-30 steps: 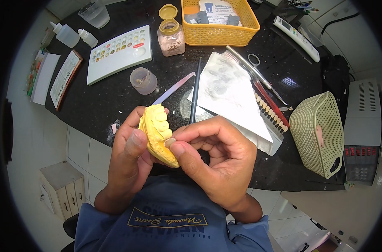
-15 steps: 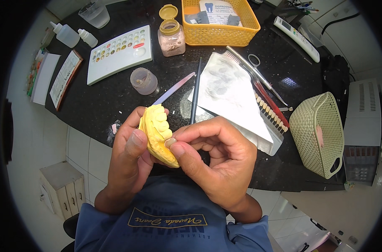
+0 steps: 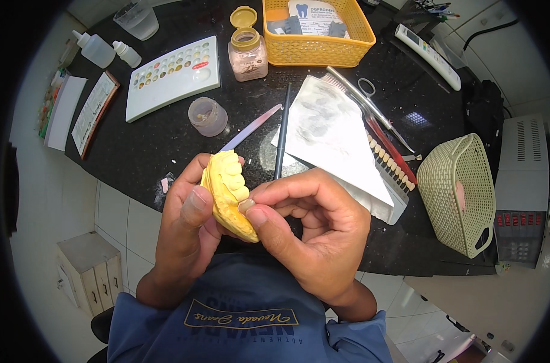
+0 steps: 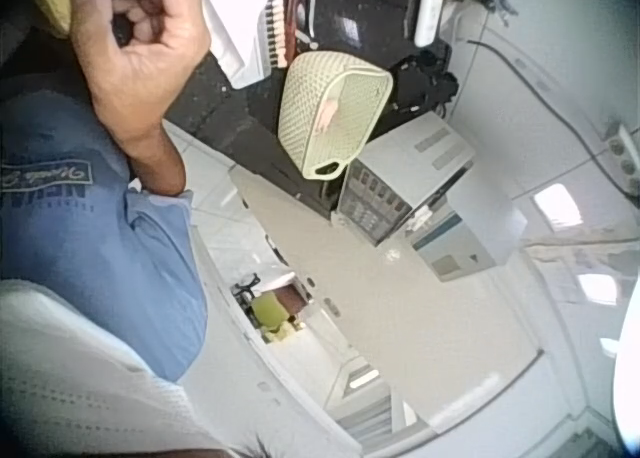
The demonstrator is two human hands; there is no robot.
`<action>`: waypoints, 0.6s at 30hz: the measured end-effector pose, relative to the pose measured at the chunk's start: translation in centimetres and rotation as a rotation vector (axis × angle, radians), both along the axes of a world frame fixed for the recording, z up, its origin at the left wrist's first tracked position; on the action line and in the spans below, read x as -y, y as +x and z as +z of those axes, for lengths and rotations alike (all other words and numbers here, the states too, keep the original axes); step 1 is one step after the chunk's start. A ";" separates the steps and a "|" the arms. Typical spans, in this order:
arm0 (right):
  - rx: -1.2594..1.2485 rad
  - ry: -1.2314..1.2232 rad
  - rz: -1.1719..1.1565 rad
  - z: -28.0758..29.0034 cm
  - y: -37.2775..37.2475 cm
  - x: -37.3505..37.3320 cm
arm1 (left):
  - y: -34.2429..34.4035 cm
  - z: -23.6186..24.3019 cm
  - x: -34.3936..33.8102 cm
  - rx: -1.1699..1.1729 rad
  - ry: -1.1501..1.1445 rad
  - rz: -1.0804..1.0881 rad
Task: Applying fine ceramic stains to a prosthetic crown mounted on a plaster dental model using a detail brush.
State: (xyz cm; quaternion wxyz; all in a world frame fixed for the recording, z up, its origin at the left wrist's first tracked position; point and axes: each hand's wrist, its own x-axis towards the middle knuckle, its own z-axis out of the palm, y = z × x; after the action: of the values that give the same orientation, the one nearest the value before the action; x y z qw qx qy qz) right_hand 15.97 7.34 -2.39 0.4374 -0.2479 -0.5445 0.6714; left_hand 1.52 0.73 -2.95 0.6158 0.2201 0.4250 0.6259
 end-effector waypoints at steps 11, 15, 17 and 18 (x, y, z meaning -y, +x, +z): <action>-0.010 -0.006 0.010 0.0 0.1 0.0 | 0.1 0.1 0.0 -0.003 -0.005 0.001; -0.010 0.001 0.001 0.1 0.0 0.0 | 0.1 0.1 0.0 -0.005 -0.004 0.000; -0.010 0.003 -0.001 0.0 0.0 0.0 | 0.0 0.0 0.0 -0.004 -0.005 0.003; -0.010 0.006 -0.001 0.0 0.0 0.0 | 0.0 0.0 0.0 -0.004 -0.005 0.003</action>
State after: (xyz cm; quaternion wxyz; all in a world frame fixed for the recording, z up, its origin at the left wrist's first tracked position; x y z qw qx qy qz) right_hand 15.95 7.35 -2.37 0.4410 -0.2436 -0.5442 0.6709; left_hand 1.56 0.73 -2.94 0.6145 0.2194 0.4282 0.6253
